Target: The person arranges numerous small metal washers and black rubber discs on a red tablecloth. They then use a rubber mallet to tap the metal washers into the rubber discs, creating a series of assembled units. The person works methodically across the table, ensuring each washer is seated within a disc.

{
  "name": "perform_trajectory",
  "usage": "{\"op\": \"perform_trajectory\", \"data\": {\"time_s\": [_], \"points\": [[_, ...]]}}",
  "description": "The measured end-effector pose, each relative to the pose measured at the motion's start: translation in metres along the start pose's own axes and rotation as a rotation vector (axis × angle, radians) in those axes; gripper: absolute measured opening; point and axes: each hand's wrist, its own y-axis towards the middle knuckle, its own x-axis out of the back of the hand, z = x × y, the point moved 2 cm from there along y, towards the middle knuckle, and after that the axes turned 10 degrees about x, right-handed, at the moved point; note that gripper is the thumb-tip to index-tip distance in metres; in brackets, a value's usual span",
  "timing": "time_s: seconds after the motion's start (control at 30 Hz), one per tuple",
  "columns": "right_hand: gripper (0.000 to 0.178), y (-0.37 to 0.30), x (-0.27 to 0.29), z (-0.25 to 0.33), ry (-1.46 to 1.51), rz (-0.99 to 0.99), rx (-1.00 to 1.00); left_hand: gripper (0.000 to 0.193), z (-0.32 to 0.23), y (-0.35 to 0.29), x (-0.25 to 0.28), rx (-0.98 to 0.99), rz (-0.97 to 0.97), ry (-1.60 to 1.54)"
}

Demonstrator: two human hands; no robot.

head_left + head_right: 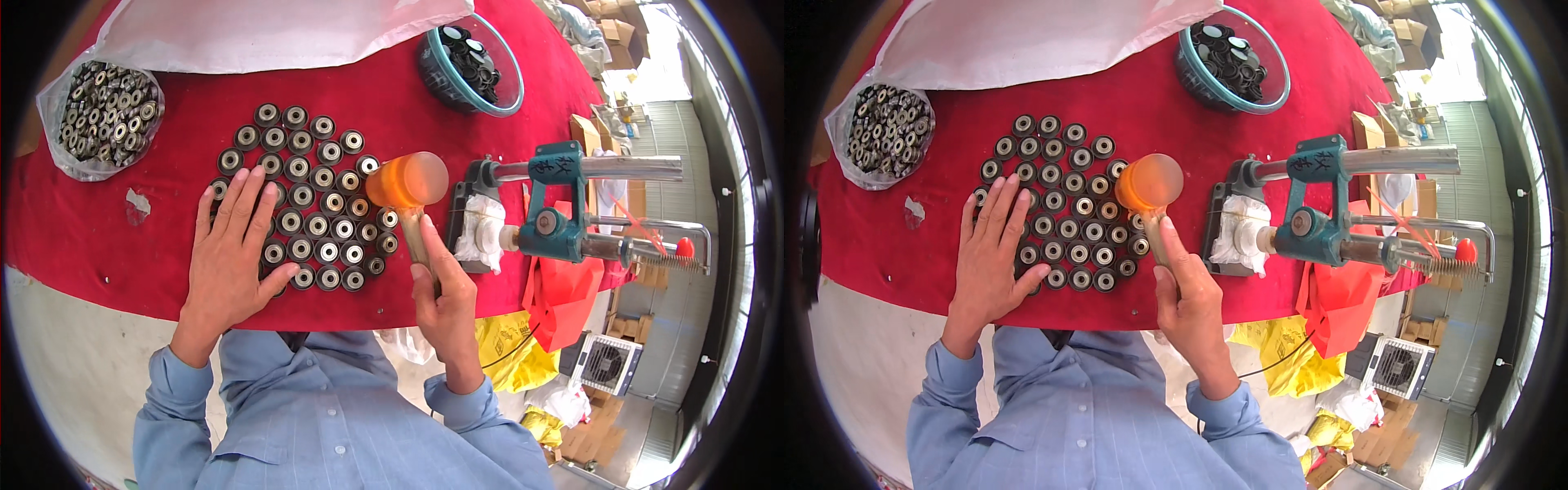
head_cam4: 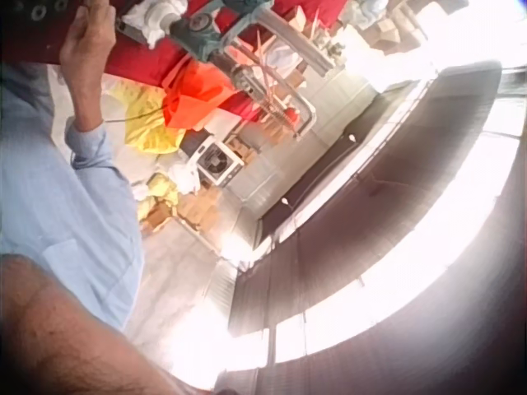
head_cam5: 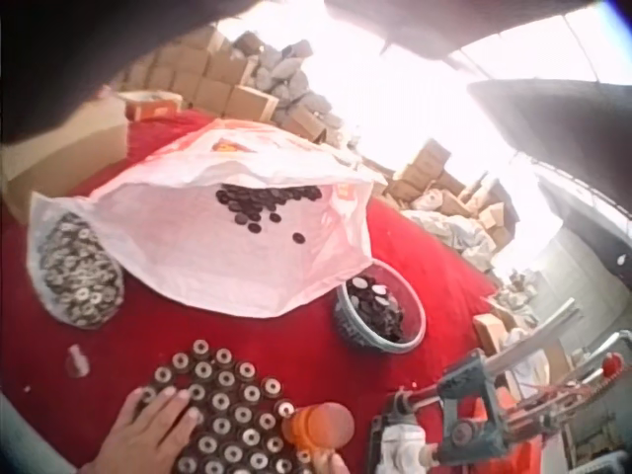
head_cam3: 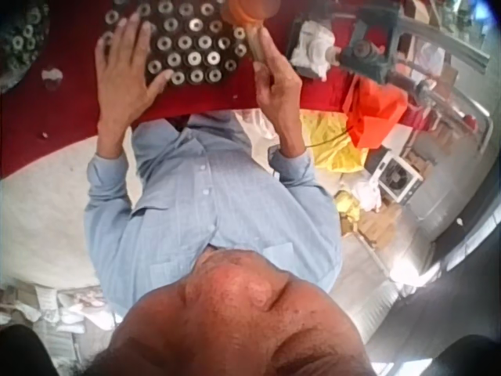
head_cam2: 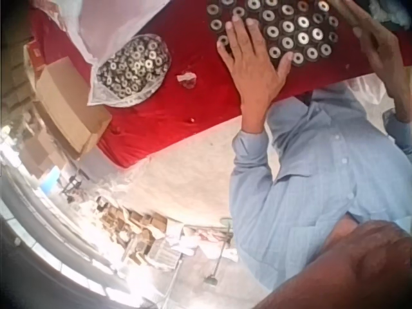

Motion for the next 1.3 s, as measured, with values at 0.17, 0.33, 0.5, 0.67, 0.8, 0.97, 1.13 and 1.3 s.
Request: {"op": "perform_trajectory", "data": {"time_s": [0.17, 0.33, 0.5, 0.67, 0.8, 0.97, 1.13, 1.3], "points": [[0.057, -0.012, 0.020, 0.001, 0.188, -0.114, -0.150, 0.096, 0.000, 0.003, 0.000, 0.000, -0.004, 0.007], [0.058, -0.026, 0.028, 0.008, 0.120, -0.179, -0.029, 0.097, 0.001, 0.002, 0.000, 0.002, -0.001, 0.028], [0.068, -0.003, -0.002, -0.005, -0.058, -0.043, 0.088, 0.097, -0.002, 0.004, 0.001, 0.003, 0.008, 0.037], [0.062, -0.006, 0.010, -0.007, 0.079, -0.025, -0.116, 0.097, 0.000, 0.005, 0.002, 0.001, -0.001, 0.029], [0.060, -0.034, 0.023, -0.008, 0.280, -0.217, -0.061, 0.097, -0.002, 0.004, 0.001, 0.006, 0.009, 0.019], [0.057, -0.043, 0.023, -0.005, 0.205, -0.195, -0.014, 0.097, -0.001, 0.004, 0.002, 0.005, 0.018, 0.023], [0.052, -0.041, 0.019, -0.006, 0.062, -0.111, 0.040, 0.098, -0.002, 0.004, 0.002, 0.014, 0.024, 0.029], [0.063, -0.023, 0.002, -0.009, 0.089, -0.066, -0.084, 0.097, 0.000, 0.004, 0.001, 0.005, 0.022, 0.038]]}}
